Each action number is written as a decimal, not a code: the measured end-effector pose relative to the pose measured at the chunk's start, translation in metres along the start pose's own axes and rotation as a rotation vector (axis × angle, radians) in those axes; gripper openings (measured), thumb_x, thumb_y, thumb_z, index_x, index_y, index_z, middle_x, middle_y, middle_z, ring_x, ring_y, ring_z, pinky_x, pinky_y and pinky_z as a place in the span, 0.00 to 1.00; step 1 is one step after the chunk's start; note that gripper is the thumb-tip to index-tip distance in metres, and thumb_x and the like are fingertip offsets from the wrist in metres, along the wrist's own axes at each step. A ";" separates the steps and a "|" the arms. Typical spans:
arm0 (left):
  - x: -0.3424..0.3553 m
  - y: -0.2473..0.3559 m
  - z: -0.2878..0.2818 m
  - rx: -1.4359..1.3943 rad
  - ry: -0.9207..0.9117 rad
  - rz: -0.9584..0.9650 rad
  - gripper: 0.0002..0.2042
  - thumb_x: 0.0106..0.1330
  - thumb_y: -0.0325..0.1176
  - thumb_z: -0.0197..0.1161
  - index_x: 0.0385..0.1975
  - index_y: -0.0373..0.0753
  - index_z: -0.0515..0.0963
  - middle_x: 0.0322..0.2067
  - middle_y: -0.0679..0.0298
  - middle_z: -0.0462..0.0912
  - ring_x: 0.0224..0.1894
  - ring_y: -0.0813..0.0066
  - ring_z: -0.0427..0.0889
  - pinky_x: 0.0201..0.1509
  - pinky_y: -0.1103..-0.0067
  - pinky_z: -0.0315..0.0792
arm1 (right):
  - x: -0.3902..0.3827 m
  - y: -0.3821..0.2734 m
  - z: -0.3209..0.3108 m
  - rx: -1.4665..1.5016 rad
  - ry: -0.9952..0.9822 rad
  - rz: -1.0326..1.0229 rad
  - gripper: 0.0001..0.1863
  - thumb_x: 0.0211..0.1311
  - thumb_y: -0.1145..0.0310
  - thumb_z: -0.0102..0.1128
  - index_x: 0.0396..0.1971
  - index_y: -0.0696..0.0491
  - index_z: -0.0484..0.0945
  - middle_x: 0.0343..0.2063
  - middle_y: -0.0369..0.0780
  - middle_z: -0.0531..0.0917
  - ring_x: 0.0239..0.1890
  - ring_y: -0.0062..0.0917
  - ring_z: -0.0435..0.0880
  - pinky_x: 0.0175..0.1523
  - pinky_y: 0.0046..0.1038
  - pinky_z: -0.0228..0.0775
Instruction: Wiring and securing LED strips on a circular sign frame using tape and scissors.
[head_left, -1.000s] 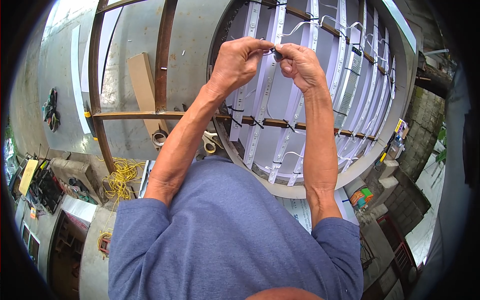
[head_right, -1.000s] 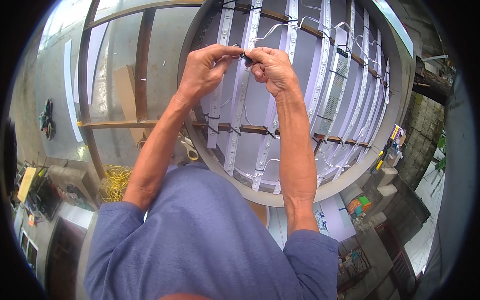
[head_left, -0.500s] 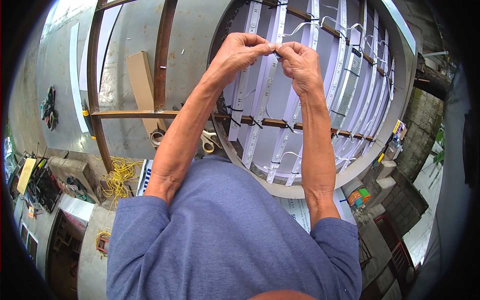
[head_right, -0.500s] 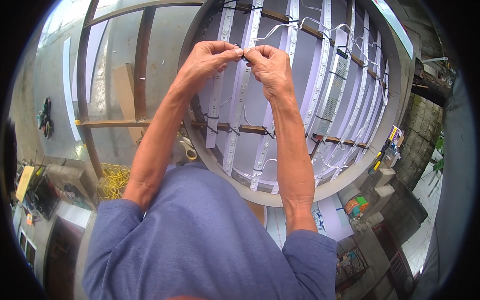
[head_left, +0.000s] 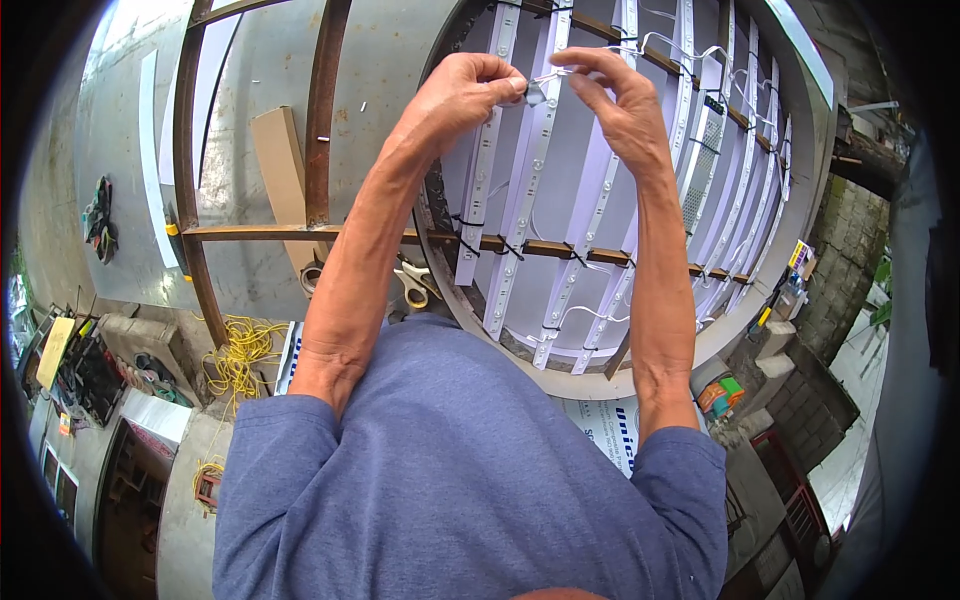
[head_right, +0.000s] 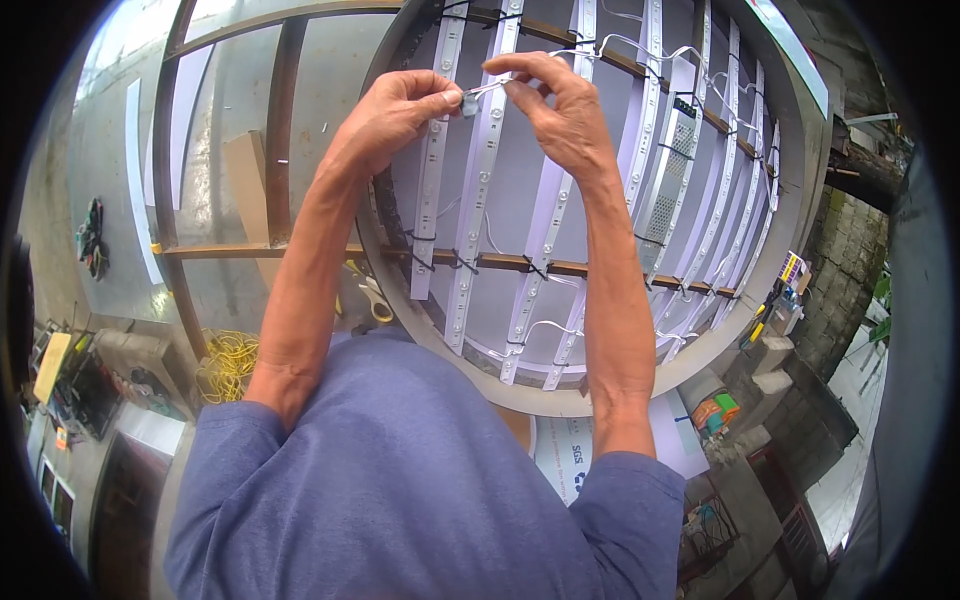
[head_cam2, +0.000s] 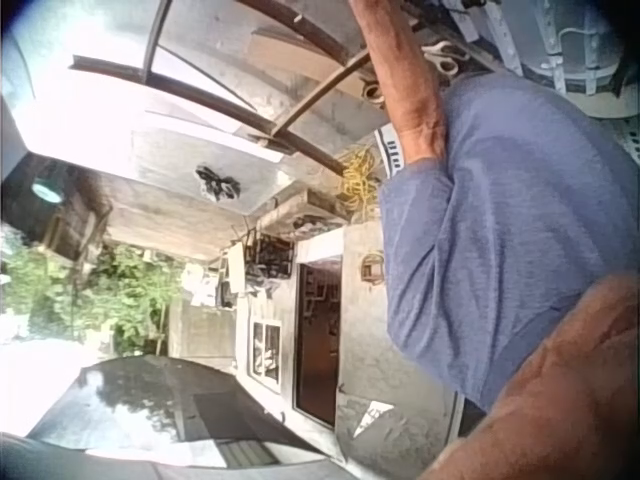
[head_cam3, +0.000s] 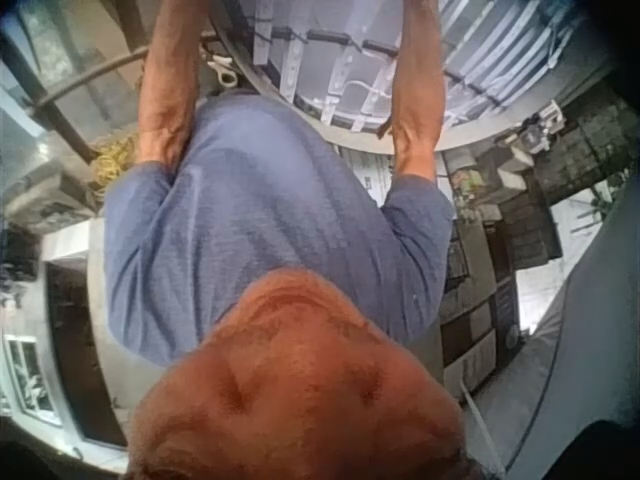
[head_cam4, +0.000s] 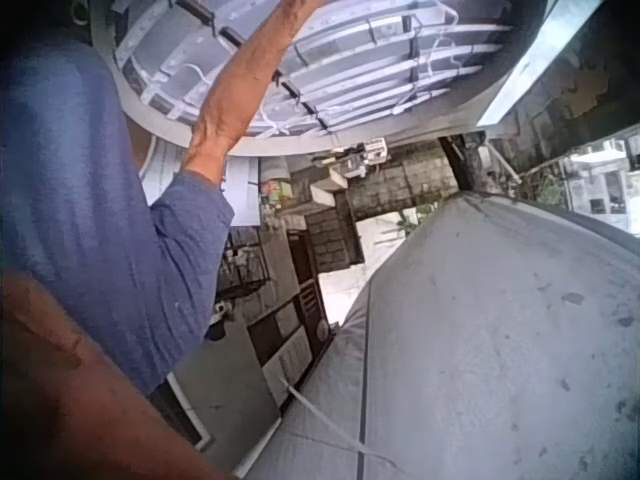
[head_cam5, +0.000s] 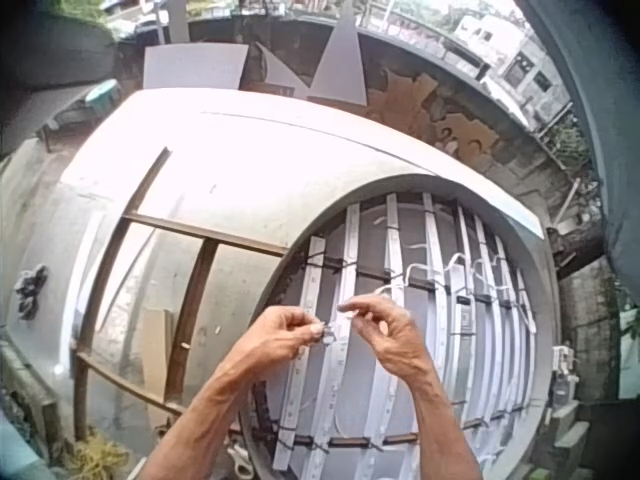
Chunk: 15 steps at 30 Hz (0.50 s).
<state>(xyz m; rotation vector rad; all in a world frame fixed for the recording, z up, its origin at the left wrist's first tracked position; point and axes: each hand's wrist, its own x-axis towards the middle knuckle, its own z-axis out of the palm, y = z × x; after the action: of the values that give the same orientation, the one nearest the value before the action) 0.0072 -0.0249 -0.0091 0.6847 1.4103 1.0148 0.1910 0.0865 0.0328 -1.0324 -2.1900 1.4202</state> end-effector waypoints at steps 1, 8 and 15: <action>0.001 0.003 0.000 -0.014 -0.005 0.018 0.09 0.70 0.36 0.64 0.39 0.36 0.83 0.30 0.71 0.81 0.24 0.90 0.65 0.26 0.89 0.59 | 0.004 0.002 0.000 -0.103 -0.045 -0.081 0.10 0.63 0.64 0.67 0.44 0.45 0.87 0.36 0.32 0.86 0.39 0.18 0.80 0.43 0.23 0.75; 0.003 0.000 -0.002 -0.090 0.026 0.086 0.11 0.69 0.33 0.65 0.45 0.34 0.82 0.31 0.69 0.83 0.27 0.89 0.71 0.29 0.88 0.65 | 0.018 0.022 0.011 -0.222 -0.129 -0.212 0.12 0.56 0.66 0.72 0.42 0.42 0.88 0.36 0.30 0.88 0.38 0.21 0.79 0.44 0.27 0.74; -0.005 -0.006 0.007 0.029 0.150 0.237 0.14 0.64 0.30 0.69 0.48 0.34 0.82 0.35 0.66 0.85 0.35 0.83 0.81 0.37 0.84 0.75 | 0.015 0.036 0.003 -0.091 -0.222 -0.049 0.10 0.58 0.66 0.71 0.41 0.46 0.88 0.37 0.31 0.88 0.37 0.18 0.80 0.44 0.24 0.72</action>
<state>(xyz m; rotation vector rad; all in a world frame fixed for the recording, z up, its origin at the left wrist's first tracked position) 0.0158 -0.0303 -0.0117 0.8257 1.5006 1.2548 0.1932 0.1036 -0.0021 -0.8797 -2.4394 1.4883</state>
